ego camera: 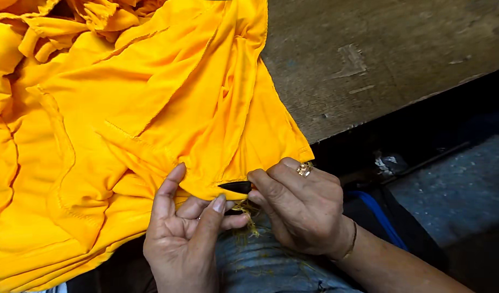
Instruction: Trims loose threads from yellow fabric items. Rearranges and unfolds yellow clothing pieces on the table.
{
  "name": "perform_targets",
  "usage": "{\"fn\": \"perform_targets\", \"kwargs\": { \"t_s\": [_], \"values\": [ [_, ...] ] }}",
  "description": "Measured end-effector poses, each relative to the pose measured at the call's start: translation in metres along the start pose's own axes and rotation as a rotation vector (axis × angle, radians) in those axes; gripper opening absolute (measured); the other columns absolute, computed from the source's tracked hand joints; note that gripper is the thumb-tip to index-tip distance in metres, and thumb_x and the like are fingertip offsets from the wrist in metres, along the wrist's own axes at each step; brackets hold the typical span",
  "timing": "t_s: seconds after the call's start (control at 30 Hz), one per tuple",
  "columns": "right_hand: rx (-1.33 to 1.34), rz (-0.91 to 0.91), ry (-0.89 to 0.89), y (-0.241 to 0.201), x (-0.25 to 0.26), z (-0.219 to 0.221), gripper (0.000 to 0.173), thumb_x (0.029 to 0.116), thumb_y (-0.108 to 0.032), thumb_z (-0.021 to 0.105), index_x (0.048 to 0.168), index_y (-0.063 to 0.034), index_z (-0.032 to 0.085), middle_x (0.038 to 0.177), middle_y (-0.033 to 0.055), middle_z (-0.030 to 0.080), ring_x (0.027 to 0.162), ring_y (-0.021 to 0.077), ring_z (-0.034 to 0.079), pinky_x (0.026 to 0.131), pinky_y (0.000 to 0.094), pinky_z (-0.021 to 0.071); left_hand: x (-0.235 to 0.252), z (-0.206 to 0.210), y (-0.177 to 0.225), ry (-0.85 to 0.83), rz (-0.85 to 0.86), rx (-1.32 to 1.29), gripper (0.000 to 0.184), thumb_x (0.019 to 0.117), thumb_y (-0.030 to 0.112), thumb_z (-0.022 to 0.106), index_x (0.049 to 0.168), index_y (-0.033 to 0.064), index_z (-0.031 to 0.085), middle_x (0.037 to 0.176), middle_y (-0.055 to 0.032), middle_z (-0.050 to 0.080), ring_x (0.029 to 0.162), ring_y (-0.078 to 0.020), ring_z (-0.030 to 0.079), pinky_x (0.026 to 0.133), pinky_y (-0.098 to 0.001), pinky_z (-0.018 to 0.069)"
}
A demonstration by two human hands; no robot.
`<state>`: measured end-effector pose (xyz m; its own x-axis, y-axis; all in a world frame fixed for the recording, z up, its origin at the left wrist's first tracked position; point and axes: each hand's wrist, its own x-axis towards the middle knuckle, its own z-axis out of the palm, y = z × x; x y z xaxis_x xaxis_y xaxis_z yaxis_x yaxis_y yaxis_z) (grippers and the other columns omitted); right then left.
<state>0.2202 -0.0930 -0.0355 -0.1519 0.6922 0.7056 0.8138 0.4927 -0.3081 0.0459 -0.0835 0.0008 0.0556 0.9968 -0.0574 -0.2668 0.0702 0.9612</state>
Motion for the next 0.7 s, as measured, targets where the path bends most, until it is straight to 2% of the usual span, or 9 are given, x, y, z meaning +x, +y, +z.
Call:
{"fn": "perform_targets", "kwargs": {
  "t_s": [0.13,0.23,0.3,0.4,0.47,0.53,0.6,0.63,0.7],
  "values": [
    [0.172,0.062,-0.026,0.006,0.003,-0.003,0.029,0.1052,-0.018,0.050,0.100,0.0002,0.072,0.076,0.0041,0.058,0.069,0.0132,0.055,0.056,0.0257,0.0419,0.001,-0.001,0.001,-0.009,0.004,-0.025,0.067,0.0916,-0.015,0.058,0.151,0.0062,0.037,0.092,-0.0186,0.073,0.069,-0.0270,0.076,0.060,-0.0394,0.0668],
    [0.340,0.164,-0.016,0.008,0.003,-0.009,0.034,0.1083,-0.021,0.044,0.109,0.0026,0.068,0.084,0.0027,0.058,0.074,0.0056,0.055,0.062,0.0180,0.0450,0.002,-0.003,0.003,-0.048,0.028,-0.063,0.059,0.0948,-0.010,0.060,0.149,0.0098,0.046,0.095,-0.0169,0.074,0.072,-0.0251,0.076,0.064,-0.0392,0.0671],
    [0.349,0.172,-0.022,0.008,0.000,-0.009,0.033,0.1043,-0.029,0.053,0.110,0.0003,0.066,0.085,0.0006,0.057,0.074,0.0027,0.054,0.062,0.0156,0.0446,0.002,-0.006,0.002,-0.086,0.051,-0.051,0.040,0.0966,-0.003,0.064,0.136,0.0033,0.061,0.095,-0.0173,0.073,0.074,-0.0244,0.076,0.068,-0.0404,0.0671],
    [0.259,0.140,-0.003,0.007,-0.002,-0.002,0.025,0.0906,-0.018,0.067,0.107,0.0003,0.072,0.082,0.0031,0.060,0.072,0.0087,0.056,0.060,0.0210,0.0458,0.004,-0.012,0.004,-0.139,0.106,0.090,0.035,0.0951,0.000,0.066,0.130,0.0025,0.067,0.101,-0.0165,0.075,0.083,-0.0230,0.075,0.078,-0.0375,0.0646],
    [0.293,0.149,0.018,0.009,-0.001,-0.001,0.019,0.0897,-0.007,0.062,0.102,0.0011,0.073,0.080,0.0039,0.060,0.072,0.0091,0.056,0.060,0.0206,0.0459,0.008,-0.015,0.006,-0.175,0.247,0.291,0.039,0.0914,-0.003,0.068,0.130,0.0025,0.068,0.112,-0.0118,0.075,0.090,-0.0209,0.075,0.082,-0.0337,0.0646],
    [0.400,0.177,-0.003,0.012,0.003,-0.004,0.015,0.0922,-0.004,0.060,0.099,0.0017,0.072,0.081,0.0031,0.061,0.072,0.0062,0.057,0.060,0.0179,0.0471,0.016,-0.020,0.007,-0.182,0.479,0.571,0.038,0.0875,0.002,0.074,0.125,0.0050,0.071,0.114,-0.0052,0.074,0.094,-0.0168,0.074,0.082,-0.0311,0.0646],
    [0.497,0.184,-0.046,0.016,0.007,-0.008,0.014,0.0929,-0.004,0.058,0.097,0.0017,0.070,0.081,0.0018,0.059,0.071,0.0040,0.056,0.059,0.0159,0.0467,0.027,-0.024,0.009,-0.150,0.706,0.849,0.035,0.0861,0.013,0.077,0.121,0.0123,0.074,0.110,0.0004,0.062,0.094,-0.0089,0.062,0.080,-0.0226,0.0551],
    [0.524,0.180,-0.066,0.017,0.008,-0.010,0.013,0.0933,-0.004,0.058,0.096,0.0012,0.070,0.081,0.0013,0.059,0.070,0.0034,0.055,0.059,0.0154,0.0460,0.033,-0.025,0.012,-0.137,0.782,0.941,0.035,0.0853,0.017,0.078,0.120,0.0161,0.074,0.115,-0.0012,0.056,0.101,-0.0105,0.056,0.084,-0.0240,0.0483],
    [0.564,0.173,-0.091,0.019,0.010,-0.013,0.014,0.0926,-0.004,0.057,0.094,0.0009,0.069,0.080,0.0007,0.058,0.070,0.0024,0.054,0.058,0.0146,0.0445,0.046,-0.027,0.018,-0.195,0.876,1.002,0.040,0.0849,0.018,0.079,0.124,0.0190,0.072,0.139,-0.0086,0.051,0.126,-0.0218,0.051,0.102,-0.0355,0.0463]
  ]
}}
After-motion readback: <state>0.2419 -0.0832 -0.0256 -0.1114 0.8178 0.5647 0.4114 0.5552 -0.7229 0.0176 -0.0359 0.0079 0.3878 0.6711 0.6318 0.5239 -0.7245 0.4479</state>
